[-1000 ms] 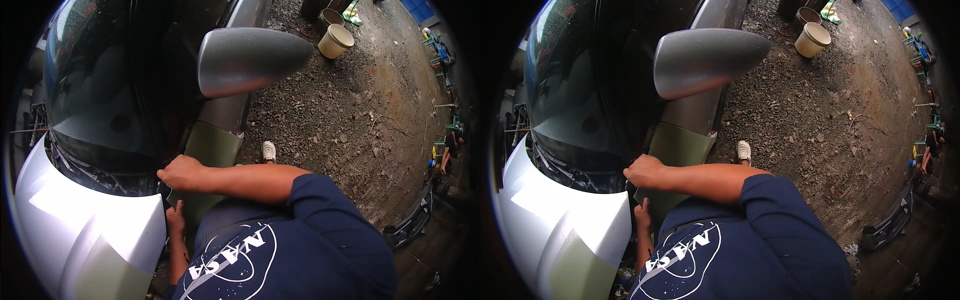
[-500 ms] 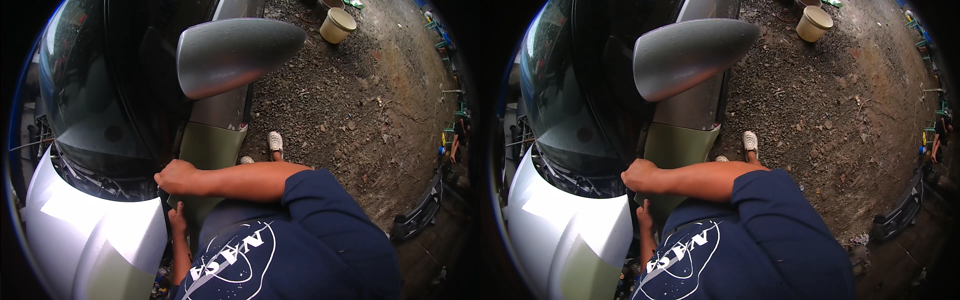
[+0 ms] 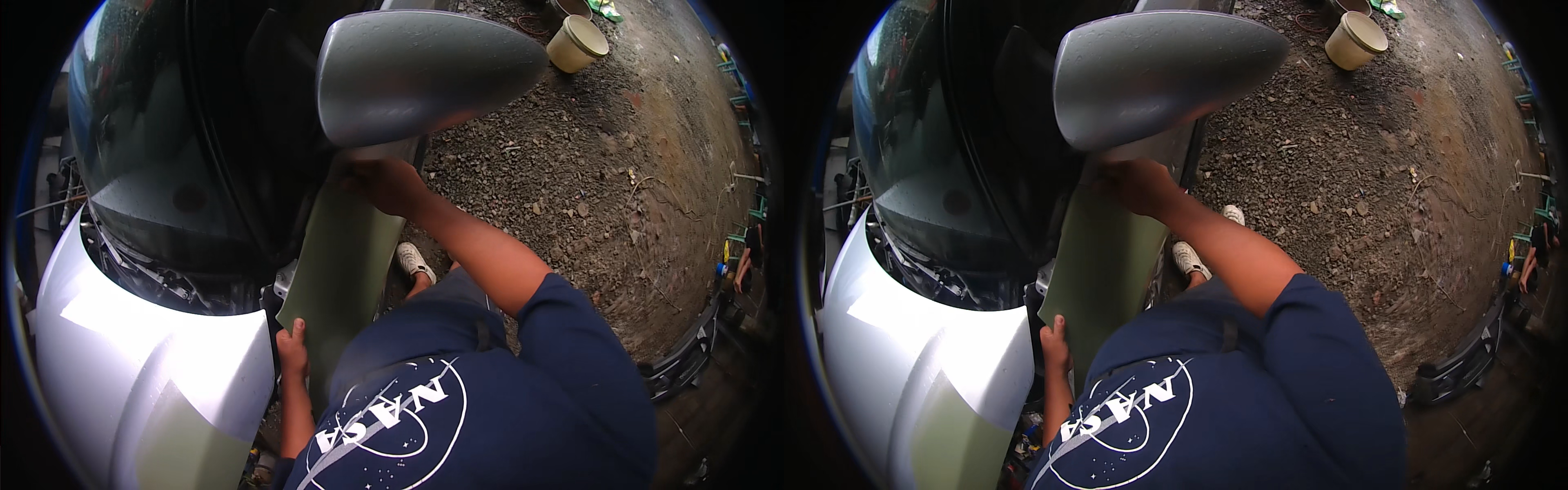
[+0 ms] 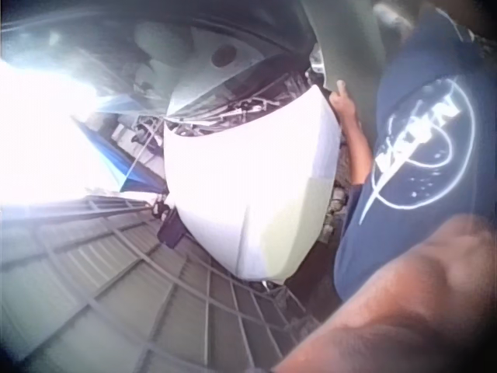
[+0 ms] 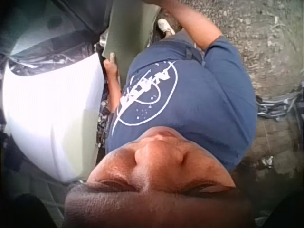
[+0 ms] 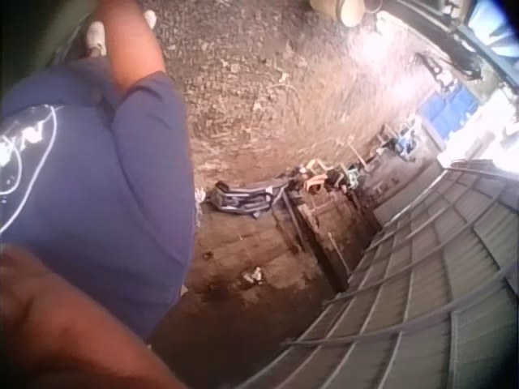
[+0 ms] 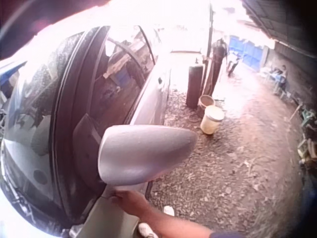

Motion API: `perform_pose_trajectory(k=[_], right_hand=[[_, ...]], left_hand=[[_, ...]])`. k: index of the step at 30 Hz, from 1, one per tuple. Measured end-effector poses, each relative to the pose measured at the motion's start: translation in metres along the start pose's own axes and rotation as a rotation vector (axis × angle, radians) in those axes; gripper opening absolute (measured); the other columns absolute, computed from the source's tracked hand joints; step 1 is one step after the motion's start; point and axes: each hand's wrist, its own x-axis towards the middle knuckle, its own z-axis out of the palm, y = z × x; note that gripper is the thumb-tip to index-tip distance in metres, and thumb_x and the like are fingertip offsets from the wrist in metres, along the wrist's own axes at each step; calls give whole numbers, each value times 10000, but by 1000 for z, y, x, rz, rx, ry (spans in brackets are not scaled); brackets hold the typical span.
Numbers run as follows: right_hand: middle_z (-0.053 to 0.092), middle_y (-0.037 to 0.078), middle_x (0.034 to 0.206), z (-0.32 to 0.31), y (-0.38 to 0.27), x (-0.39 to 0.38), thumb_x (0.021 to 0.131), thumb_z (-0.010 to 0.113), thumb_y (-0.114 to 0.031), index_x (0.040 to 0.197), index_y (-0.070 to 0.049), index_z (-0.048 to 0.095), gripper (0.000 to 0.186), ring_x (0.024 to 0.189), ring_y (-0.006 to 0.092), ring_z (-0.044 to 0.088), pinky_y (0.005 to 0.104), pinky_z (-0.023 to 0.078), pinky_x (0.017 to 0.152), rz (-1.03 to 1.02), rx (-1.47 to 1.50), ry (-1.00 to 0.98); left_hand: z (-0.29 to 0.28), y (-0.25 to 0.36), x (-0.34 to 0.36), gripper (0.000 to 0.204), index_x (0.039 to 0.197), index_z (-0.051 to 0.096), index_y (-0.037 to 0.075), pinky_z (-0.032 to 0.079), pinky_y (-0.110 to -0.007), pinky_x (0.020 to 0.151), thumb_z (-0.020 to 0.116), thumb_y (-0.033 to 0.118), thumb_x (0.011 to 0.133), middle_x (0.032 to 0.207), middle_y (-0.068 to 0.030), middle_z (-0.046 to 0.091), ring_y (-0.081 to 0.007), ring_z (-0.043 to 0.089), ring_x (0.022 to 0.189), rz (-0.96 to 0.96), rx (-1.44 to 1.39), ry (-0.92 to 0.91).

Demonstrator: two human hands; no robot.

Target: The person aligns a green fender panel onto the side of a silver car, presses it into place by hand, and uses a tool to fasten the edge near the wheel well.

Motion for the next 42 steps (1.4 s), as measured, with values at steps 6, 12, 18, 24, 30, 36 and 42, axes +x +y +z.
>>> perform_pose_trajectory(k=[6, 12, 18, 24, 30, 36, 42], right_hand=[[722, 193, 892, -4, 14, -2, 980, 634, -463, 1035, -81, 735, 399, 928, 409, 709, 493, 549, 827, 18, -86, -35], [716, 197, 868, -6, 5, -12, 998, 612, -474, 989, -68, 726, 422, 909, 410, 710, 506, 547, 794, 47, -238, -65], [723, 175, 853, 4, 6, -4, 1009, 600, -454, 970, -89, 724, 388, 878, 407, 714, 488, 560, 780, 4, -51, 30], [721, 170, 846, -6, 15, -10, 1005, 605, -444, 995, -97, 722, 366, 887, 408, 715, 500, 563, 793, -43, -161, 6], [743, 146, 894, -10, 15, -11, 992, 608, -456, 1012, -125, 762, 365, 917, 380, 722, 505, 568, 844, 38, -355, -165], [734, 170, 904, 3, 127, -97, 957, 681, -409, 915, -67, 736, 349, 882, 381, 704, 486, 541, 781, 359, -48, -199], [695, 117, 834, 48, 199, -198, 976, 675, -284, 983, -66, 749, 230, 801, 272, 669, 417, 550, 816, 561, 283, -250]], left_hand=[[0, -3, -1, 371, 1157, 665, -23, 552, -322, 803, 677, 327, 1036, 1047, -84, 708, -155, 667, 896, -11, 2, 2], [-4, -8, 0, 356, 1150, 665, -17, 548, -311, 793, 679, 320, 1036, 1041, -74, 706, -141, 659, 886, 1, 37, 5], [-3, -4, -2, 349, 1107, 678, -11, 532, -302, 764, 695, 328, 1026, 992, -57, 706, -124, 637, 844, -20, 35, 25], [-1, -6, -1, 363, 1051, 710, -19, 507, -295, 738, 711, 342, 1015, 938, -45, 712, -113, 618, 805, -15, 49, 74], [-15, -16, 2, 361, 1147, 671, -26, 540, -311, 799, 679, 317, 1036, 1029, -69, 714, -138, 657, 887, -31, 90, 26], [0, 2, -4, 428, 1206, 671, -41, 525, -321, 849, 673, 352, 1038, 1092, -82, 717, -154, 656, 945, 8, 14, 10], [2, 3, -3, 438, 1258, 630, -59, 544, -342, 889, 652, 326, 1050, 1155, -103, 705, -189, 676, 990, -24, -97, 1]])
